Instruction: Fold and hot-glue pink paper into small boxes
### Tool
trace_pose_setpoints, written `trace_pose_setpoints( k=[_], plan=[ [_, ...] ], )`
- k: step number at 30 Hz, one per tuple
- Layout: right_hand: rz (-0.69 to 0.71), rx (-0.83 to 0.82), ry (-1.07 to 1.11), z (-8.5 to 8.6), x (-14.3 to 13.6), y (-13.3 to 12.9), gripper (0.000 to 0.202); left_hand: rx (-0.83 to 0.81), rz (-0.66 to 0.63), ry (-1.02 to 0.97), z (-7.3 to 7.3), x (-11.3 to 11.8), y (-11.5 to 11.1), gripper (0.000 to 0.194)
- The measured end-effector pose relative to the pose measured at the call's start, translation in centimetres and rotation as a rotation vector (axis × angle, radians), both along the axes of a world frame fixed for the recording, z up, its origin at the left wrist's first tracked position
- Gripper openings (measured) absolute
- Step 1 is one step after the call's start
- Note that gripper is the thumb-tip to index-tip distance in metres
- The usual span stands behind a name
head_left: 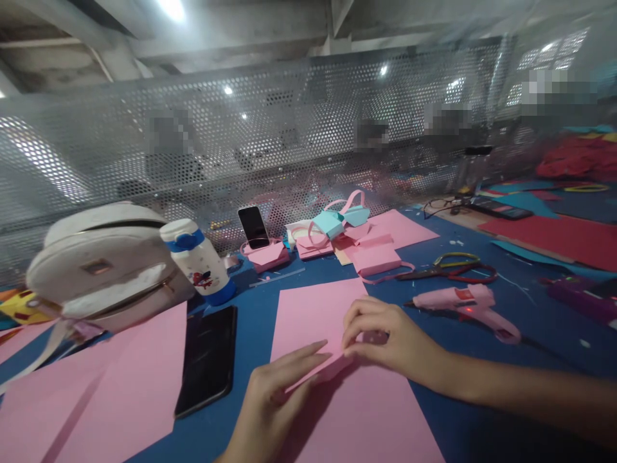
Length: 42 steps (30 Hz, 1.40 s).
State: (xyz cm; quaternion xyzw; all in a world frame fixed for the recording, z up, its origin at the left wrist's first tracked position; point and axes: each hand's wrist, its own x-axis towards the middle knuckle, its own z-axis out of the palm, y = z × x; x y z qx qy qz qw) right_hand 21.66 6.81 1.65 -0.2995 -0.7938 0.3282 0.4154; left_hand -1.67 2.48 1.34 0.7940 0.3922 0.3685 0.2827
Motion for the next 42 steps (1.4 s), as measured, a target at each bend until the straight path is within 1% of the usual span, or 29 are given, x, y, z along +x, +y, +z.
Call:
trace_pose_setpoints(
  k=[5, 8, 14, 16, 20, 22, 28, 31, 35, 42],
  plan=[
    [-0.015, -0.061, 0.048, -0.1, -0.4, -0.2, 0.014, -0.005, -0.012, -0.005, -0.3, -0.1, 0.1, 0.03],
    [-0.026, -0.066, 0.074, 0.0, -0.6, -0.4, 0.017, -0.011, -0.015, -0.018, -0.5, -0.1, 0.1, 0.031],
    [-0.011, -0.015, 0.082, -0.2, -0.9, -0.6, 0.01, -0.044, -0.028, -0.042, -0.2, 0.2, -0.1, 0.033],
    [-0.011, -0.031, 0.086, -0.3, -1.0, -0.7, 0.009, -0.052, -0.034, -0.044, -0.1, 0.4, -0.1, 0.033],
    [-0.043, -0.105, 0.12, -0.3, -1.3, -1.1, 0.016, -0.051, -0.039, -0.041, -0.3, 0.4, -0.1, 0.034],
    [-0.05, -0.119, 0.137, -0.3, -1.4, -1.2, 0.016, -0.054, -0.031, -0.045, -0.5, 0.3, -0.1, 0.033],
    [-0.029, -0.059, 0.123, -0.5, -1.4, -1.1, 0.012, -0.074, -0.031, -0.076, -0.3, 0.7, -0.3, 0.033],
    [-0.016, -0.058, 0.108, -0.5, -1.4, -1.1, 0.009, -0.09, -0.035, -0.094, -0.1, 1.0, -0.3, 0.031],
    [-0.025, -0.106, 0.129, -0.5, -1.4, -1.3, 0.01, -0.111, -0.031, -0.089, -0.3, 1.0, -0.2, 0.029],
    [-0.039, -0.223, 0.208, -0.7, -1.7, -1.2, 0.006, -0.118, -0.02, -0.103, -0.6, 0.9, -0.1, 0.029]
  ],
)
